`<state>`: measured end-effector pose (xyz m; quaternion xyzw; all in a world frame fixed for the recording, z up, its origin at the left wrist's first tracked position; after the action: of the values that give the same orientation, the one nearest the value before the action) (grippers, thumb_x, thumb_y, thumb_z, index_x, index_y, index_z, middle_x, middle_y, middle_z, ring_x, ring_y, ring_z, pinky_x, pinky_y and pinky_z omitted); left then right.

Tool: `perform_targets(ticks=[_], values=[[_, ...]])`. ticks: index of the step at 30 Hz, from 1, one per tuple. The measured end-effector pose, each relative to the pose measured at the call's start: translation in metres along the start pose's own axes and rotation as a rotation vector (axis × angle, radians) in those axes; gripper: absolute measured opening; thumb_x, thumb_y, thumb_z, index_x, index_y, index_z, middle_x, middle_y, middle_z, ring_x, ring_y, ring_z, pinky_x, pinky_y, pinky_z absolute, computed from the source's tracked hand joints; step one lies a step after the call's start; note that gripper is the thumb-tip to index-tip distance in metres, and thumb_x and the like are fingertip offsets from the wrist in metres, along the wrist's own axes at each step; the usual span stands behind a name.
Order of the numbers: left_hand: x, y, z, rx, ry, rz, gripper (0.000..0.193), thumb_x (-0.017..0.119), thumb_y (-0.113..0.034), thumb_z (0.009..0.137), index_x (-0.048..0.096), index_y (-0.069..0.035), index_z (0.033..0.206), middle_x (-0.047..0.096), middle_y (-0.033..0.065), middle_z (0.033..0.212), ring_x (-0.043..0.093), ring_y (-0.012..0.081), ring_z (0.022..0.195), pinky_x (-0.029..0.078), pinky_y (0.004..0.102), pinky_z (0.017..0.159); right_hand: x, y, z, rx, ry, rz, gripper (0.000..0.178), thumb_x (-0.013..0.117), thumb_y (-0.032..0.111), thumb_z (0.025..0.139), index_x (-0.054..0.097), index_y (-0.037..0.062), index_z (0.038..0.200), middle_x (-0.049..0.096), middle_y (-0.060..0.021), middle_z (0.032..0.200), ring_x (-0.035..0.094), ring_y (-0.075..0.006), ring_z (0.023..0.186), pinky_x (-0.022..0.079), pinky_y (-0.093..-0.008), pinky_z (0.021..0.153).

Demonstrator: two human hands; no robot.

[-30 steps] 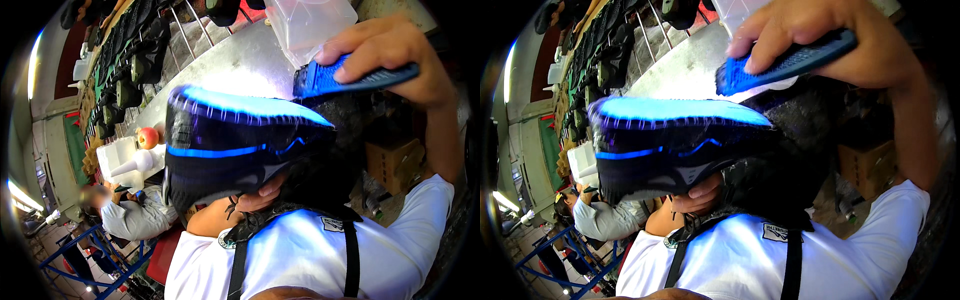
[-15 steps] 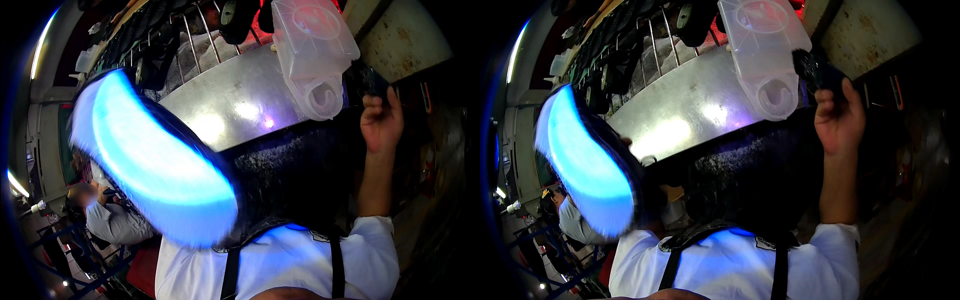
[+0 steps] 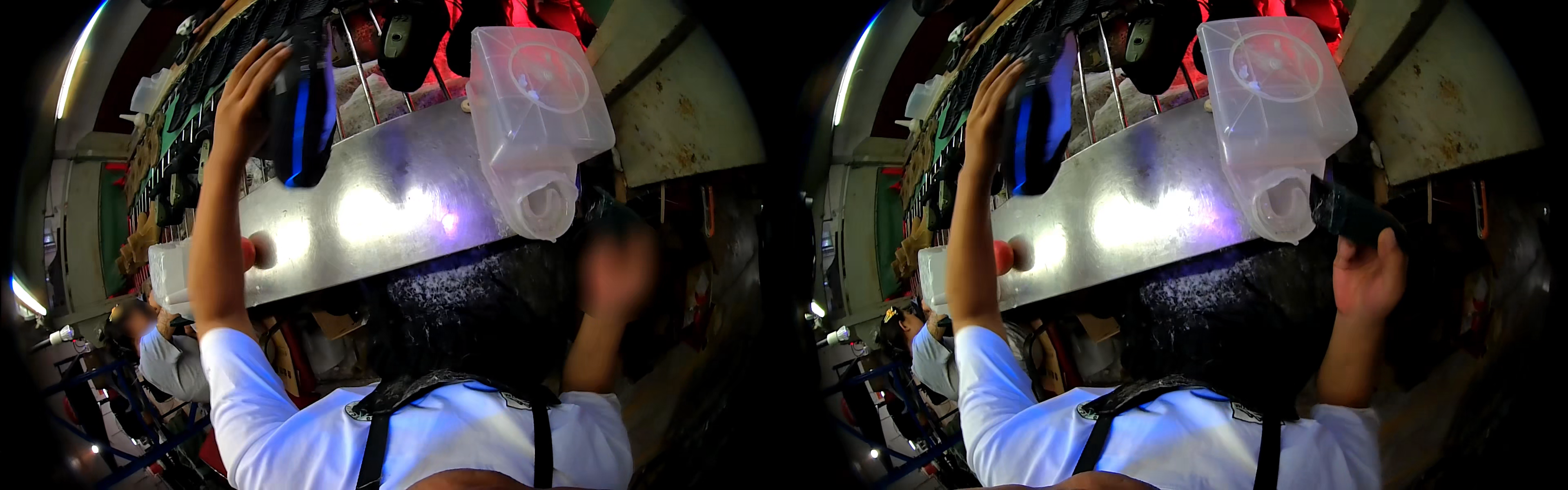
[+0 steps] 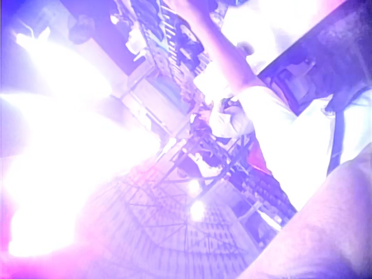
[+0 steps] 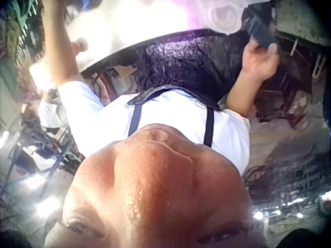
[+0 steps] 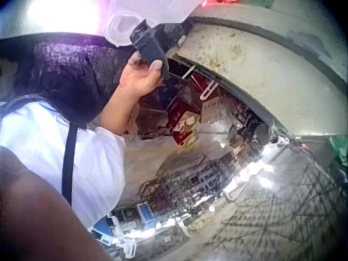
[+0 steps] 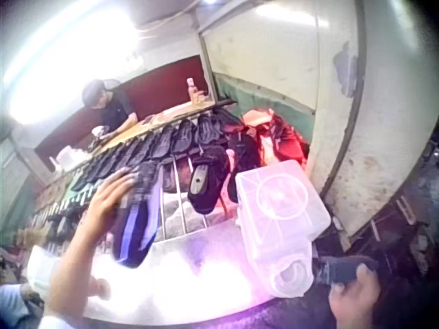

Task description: The person applies adhesive to the edges of shoe uppers using a brush, dipping the brush into a container of blue liquid, and then places the treated shoes onto a conveyor rack.

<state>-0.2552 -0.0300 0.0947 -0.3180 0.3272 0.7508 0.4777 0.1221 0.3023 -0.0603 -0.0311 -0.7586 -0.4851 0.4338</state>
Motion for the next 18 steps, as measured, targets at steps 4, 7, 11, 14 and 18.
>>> perform_targets(ticks=[4,7,11,14,18], values=[[0.055,0.032,0.029,0.362,0.297,0.353,0.063,0.062,-0.01,0.085,0.052,-0.03,0.144,0.055,0.0014,0.145,0.046,0.0257,0.14,0.043,0.0456,0.108,-0.01,-0.009,-0.009,0.018,-0.06,-0.041,0.034,0.063,0.025,0.096,0.061,-0.0016,0.117,0.067,-0.0129,0.102,0.06,-0.0215,0.077,0.049,-0.0296,0.06],[0.105,0.054,0.035,0.604,0.461,0.485,0.069,0.06,-0.011,0.087,0.042,-0.037,0.149,0.05,0.0035,0.148,0.039,0.0267,0.145,0.041,0.0508,0.109,-0.016,-0.01,-0.012,0.017,-0.024,-0.055,0.037,0.063,0.026,0.095,0.059,-0.0017,0.12,0.067,-0.0138,0.102,0.061,-0.0221,0.073,0.049,-0.0295,0.057],[0.165,0.063,0.025,0.805,0.54,0.487,0.068,0.062,-0.015,0.086,0.042,-0.038,0.147,0.054,0.0025,0.142,0.042,0.0266,0.141,0.042,0.0527,0.106,-0.005,-0.008,-0.012,-0.005,0.1,-0.01,0.041,0.063,0.027,0.095,0.056,-0.004,0.122,0.066,-0.0164,0.101,0.061,-0.0226,0.071,0.048,-0.0282,0.053],[0.18,0.075,0.013,0.753,0.493,0.447,0.071,0.062,-0.017,0.087,0.038,-0.039,0.15,0.051,0.0025,0.147,0.038,0.0258,0.145,0.038,0.0524,0.11,-0.001,-0.009,-0.012,-0.04,0.225,-0.056,0.043,0.061,0.026,0.096,0.055,-0.0067,0.124,0.066,-0.0206,0.103,0.062,-0.0234,0.069,0.05,-0.0275,0.053],[0.175,0.046,0.03,0.707,0.586,0.552,0.08,0.062,-0.011,0.086,0.033,-0.043,0.153,0.048,0.0002,0.148,0.037,0.0248,0.146,0.032,0.0495,0.117,0.001,-0.011,-0.012,0.012,0.368,-0.072,0.047,0.058,0.022,0.097,0.05,-0.0086,0.133,0.064,-0.0288,0.116,0.064,-0.0248,0.068,0.054,-0.0302,0.053]])
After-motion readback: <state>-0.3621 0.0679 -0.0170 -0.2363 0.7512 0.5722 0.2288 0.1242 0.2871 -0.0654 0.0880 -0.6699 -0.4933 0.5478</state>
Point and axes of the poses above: each hand's wrist, its own z-axis towards the middle knuckle, its own x-axis out of the palm, y = z × x, the point moved 7 cm from there along z, towards the middle knuckle
